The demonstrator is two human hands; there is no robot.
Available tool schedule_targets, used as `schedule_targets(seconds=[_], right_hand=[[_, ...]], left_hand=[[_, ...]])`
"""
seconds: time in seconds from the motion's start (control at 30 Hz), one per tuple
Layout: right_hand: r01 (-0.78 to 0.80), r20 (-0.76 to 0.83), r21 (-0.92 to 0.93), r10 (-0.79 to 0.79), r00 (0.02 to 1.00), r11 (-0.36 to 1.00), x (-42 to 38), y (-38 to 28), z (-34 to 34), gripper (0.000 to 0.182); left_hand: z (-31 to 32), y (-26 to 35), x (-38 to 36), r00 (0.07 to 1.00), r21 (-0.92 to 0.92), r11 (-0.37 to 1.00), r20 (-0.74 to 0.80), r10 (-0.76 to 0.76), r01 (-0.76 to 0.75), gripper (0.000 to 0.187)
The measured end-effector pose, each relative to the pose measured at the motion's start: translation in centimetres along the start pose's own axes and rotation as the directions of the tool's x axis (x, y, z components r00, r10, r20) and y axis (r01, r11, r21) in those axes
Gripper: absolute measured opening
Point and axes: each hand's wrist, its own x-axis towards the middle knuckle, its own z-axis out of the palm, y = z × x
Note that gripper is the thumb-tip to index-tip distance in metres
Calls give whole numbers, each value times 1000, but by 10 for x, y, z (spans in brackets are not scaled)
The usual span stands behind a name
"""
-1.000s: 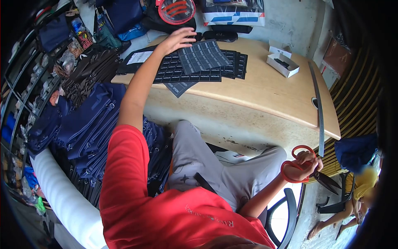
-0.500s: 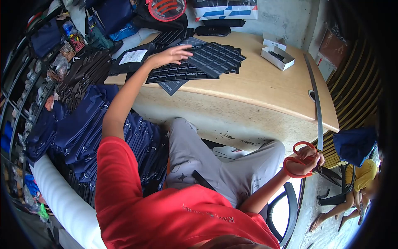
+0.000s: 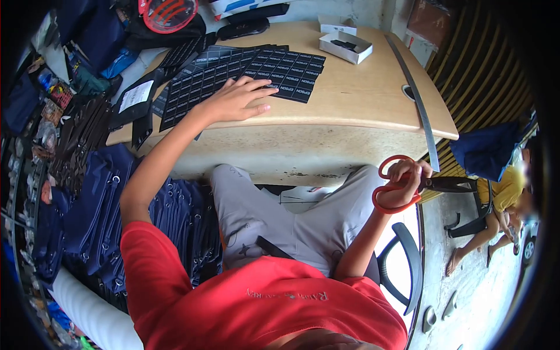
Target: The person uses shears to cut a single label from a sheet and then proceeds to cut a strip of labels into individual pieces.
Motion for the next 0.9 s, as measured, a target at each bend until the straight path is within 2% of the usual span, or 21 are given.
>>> schedule_targets(seconds=[0.07,0.13,0.17,0.27,0.3,0.47,0.53,0.6,0.73,0.9], right_hand=[[-29,-21,-43,28,999,999,0,-2,4,9],[-45,-31,-19,44,999,999,-1,-1,5,8],[-63,-32,-24,63,998,998,-1,-2,8,8],[-111,-17,-97,110,994,989,-1,-1,10,7],[-141,-19,-85,140,990,986,-2,-1,12,8],[-355,12,-154,361,932,922,-9,2,23,10],[-412,25,-247,431,902,877,-14,3,29,13],[-384,62,-324,425,903,865,-20,10,36,15],[-495,55,-343,543,838,798,-27,11,52,19],[-497,37,-352,543,839,793,-33,19,57,22]], left_hand=[[-2,20,3,999,-23,998,-14,50,-51,55],[-8,43,2,999,39,999,12,37,-37,58],[-7,52,2,998,59,997,-33,58,-56,60],[-3,66,4,997,-11,998,-45,64,-65,63],[-2,70,4,981,21,992,-147,130,-128,59],[10,78,9,967,39,987,-201,158,-153,51],[13,86,5,955,48,983,-236,182,-176,51],[14,94,0,939,109,980,-283,194,-169,54],[11,104,-9,938,138,975,-279,206,-173,55],[13,110,-15,931,143,971,-287,225,-191,56]])
